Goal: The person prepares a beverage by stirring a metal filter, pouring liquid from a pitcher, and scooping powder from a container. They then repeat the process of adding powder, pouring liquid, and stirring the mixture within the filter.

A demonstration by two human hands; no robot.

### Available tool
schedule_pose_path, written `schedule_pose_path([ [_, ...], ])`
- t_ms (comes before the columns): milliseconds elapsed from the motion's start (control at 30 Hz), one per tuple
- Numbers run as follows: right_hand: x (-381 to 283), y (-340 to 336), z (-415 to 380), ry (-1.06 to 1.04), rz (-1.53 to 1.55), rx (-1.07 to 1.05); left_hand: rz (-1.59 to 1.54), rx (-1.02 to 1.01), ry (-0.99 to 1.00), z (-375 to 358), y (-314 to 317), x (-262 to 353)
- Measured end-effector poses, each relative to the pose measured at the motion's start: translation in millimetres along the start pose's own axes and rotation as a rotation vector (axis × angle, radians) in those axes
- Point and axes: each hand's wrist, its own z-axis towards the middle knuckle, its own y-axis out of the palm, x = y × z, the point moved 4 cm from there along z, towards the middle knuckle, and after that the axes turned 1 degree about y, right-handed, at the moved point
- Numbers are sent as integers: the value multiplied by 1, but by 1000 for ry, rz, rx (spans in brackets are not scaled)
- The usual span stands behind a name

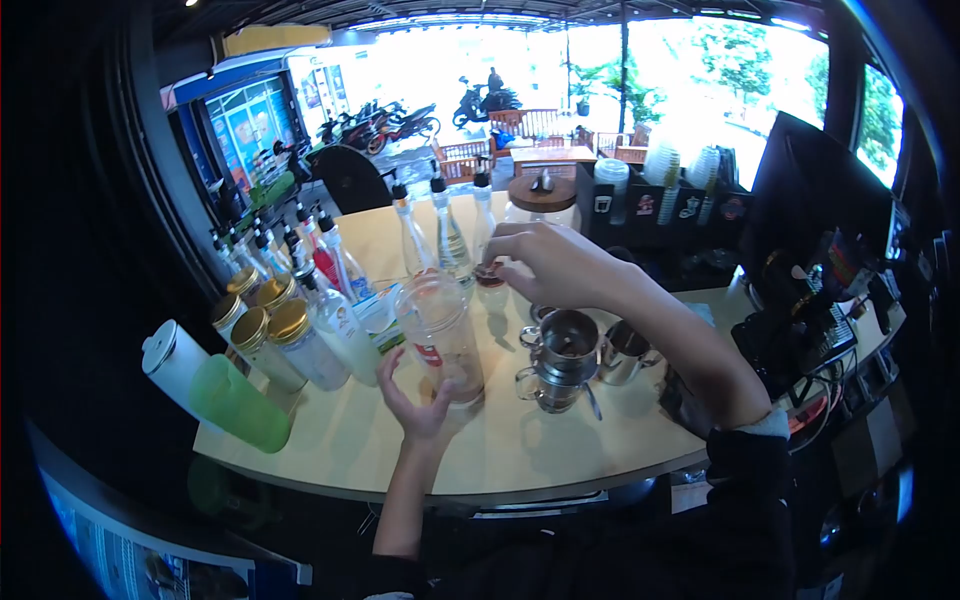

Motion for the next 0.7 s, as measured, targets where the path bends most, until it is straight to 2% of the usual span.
schedule_pose_path([
  [67,14,-15,-29,68,2,39,-30,36,166,0,7,25],
  [100,24,-20,-44,151,10,62,-40,31,164,0,16,37],
  [167,40,-22,-73,238,16,79,-135,-167,225,-4,42,61],
  [233,59,-20,-103,348,56,114,-158,-222,241,-3,67,75],
  [333,83,-9,-151,478,56,96,-326,-236,23,-5,98,65],
  [367,90,-5,-167,480,47,99,-334,-234,27,-5,103,63],
  [433,110,12,-203,609,123,100,-484,-211,-107,1,113,55],
  [500,137,40,-238,647,173,103,-555,-279,-187,-2,121,40],
  [600,130,60,-260,738,291,88,-827,-496,-361,-21,138,18],
  [700,143,83,-275,752,332,89,-712,-584,-343,-30,140,19],
])
